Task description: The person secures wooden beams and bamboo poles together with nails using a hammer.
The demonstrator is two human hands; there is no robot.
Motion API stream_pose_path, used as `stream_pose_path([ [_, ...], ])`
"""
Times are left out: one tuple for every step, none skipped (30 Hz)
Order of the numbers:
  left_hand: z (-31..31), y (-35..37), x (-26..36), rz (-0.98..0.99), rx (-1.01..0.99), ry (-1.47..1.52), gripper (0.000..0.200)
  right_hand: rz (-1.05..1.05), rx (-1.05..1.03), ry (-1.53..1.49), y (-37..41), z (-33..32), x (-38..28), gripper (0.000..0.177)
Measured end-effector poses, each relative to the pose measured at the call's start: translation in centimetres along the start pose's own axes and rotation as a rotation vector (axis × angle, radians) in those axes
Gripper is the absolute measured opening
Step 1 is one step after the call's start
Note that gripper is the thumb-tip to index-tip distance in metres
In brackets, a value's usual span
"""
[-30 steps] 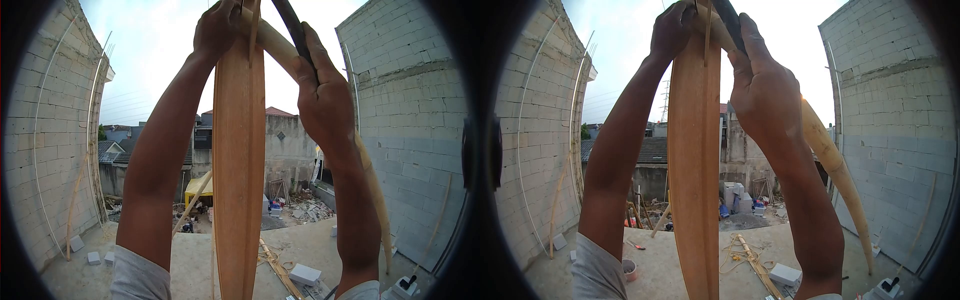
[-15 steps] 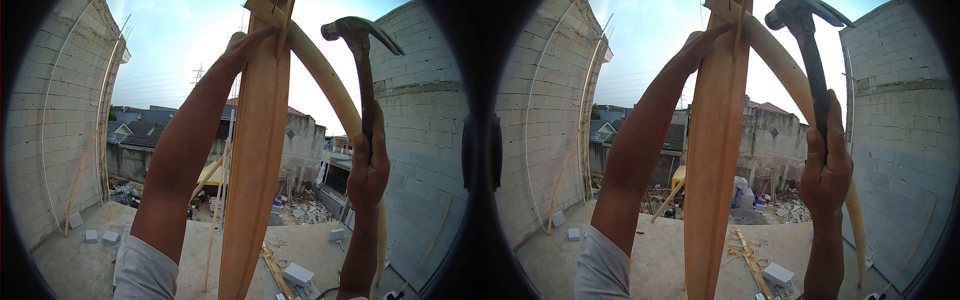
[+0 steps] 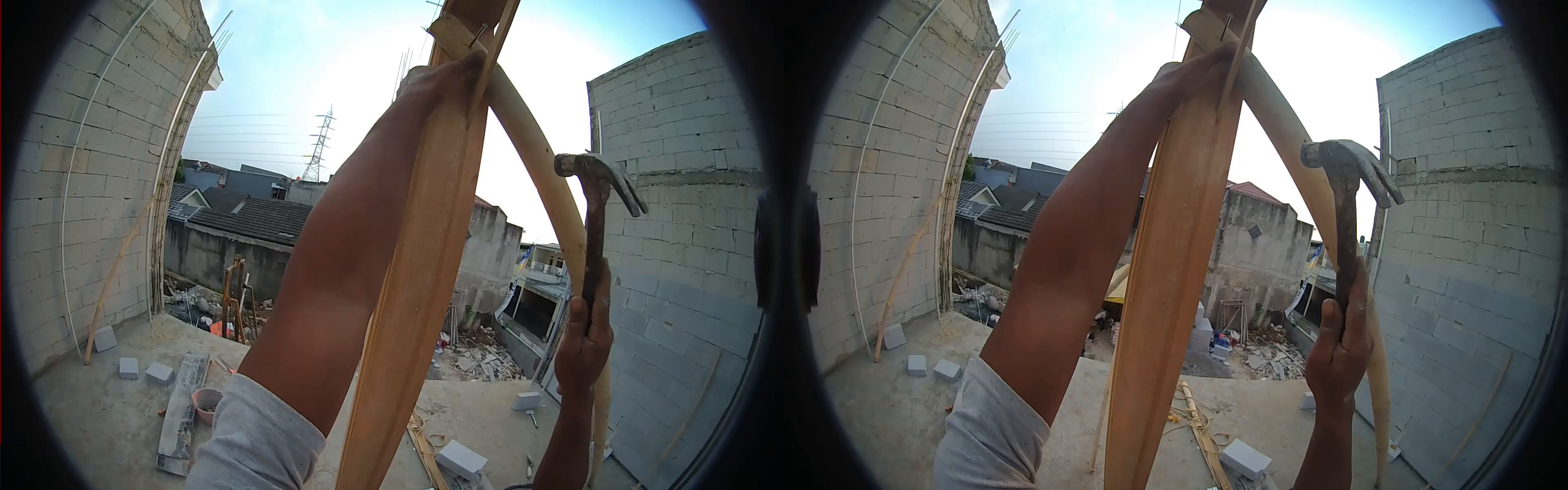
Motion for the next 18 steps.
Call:
stream_pose_path([
  [0.0,-0.8,-0.5,-0.082,0.0,-0.062,0.092,-0.005,0.003,0.002,0.2,-0.1,0.0,0.048],
  [0.2,-1.4,-0.8,-0.078,0.001,-0.058,0.092,-0.019,0.007,0.024,0.3,-0.2,0.0,0.049],
  [0.1,-1.3,-0.8,-0.092,0.018,-0.074,0.094,-0.031,0.01,0.047,0.5,-0.2,0.0,0.049],
  [0.1,-1.3,-1.0,-0.11,0.034,-0.092,0.097,-0.03,0.008,0.049,0.5,-0.2,0.2,0.049],
  [0.2,-1.2,-1.1,-0.113,0.032,-0.09,0.097,-0.035,-0.001,0.065,0.6,-0.2,0.4,0.05],
  [0.2,-0.7,-0.7,-0.099,0.024,-0.095,0.097,-0.039,-0.01,0.082,0.7,-0.2,0.5,0.052],
  [0.0,-0.1,-0.1,-0.086,0.018,-0.101,0.098,-0.035,-0.013,0.084,0.8,-0.2,0.2,0.052],
  [-0.1,0.5,0.4,-0.072,0.012,-0.108,0.099,-0.046,-0.022,0.051,0.7,0.0,-0.2,0.051],
  [-0.3,0.7,0.8,-0.057,0.008,-0.115,0.1,-0.058,-0.03,0.016,0.6,0.3,-0.6,0.051],
  [-0.4,1.0,1.0,-0.041,0.003,-0.123,0.101,-0.056,-0.031,0.016,0.5,0.5,-0.7,0.051],
  [-0.4,1.1,1.2,-0.042,0.001,-0.125,0.101,-0.065,-0.038,0.014,0.5,0.6,-0.9,0.05],
  [-0.5,1.1,1.3,-0.028,0.002,-0.135,0.103,-0.073,-0.045,0.011,0.4,0.6,-1.0,0.049],
  [-0.5,1.1,1.2,-0.014,0.002,-0.145,0.104,-0.068,-0.044,0.011,0.3,0.7,-0.9,0.049],
  [-0.5,1.2,1.1,-0.014,-0.002,-0.148,0.104,-0.091,-0.033,0.036,-0.1,0.8,-0.7,0.049],
  [-0.6,1.3,1.1,-0.022,-0.014,-0.126,0.105,-0.116,-0.021,0.063,-0.6,1.0,-0.4,0.049],
  [-0.5,1.5,1.0,-0.031,-0.026,-0.104,0.106,-0.112,-0.017,0.064,-1.0,1.4,0.4,0.049],
  [-0.6,1.5,1.2,-0.028,-0.03,-0.104,0.106,-0.068,0.044,0.008,-1.6,1.6,1.5,0.049],
  [-0.6,1.5,1.3,-0.028,-0.034,-0.102,0.106,-0.024,0.103,-0.048,-2.3,1.7,2.1,0.049],
])
Point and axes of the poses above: each hand's wrist, its own y-axis away from the middle knuckle, its own z-axis out of the palm, x = y × z, the point moved 4 cm from there along -y, towards the middle knuckle, and after that the axes turned 13 degrees about -y, right-handed, at the moved point
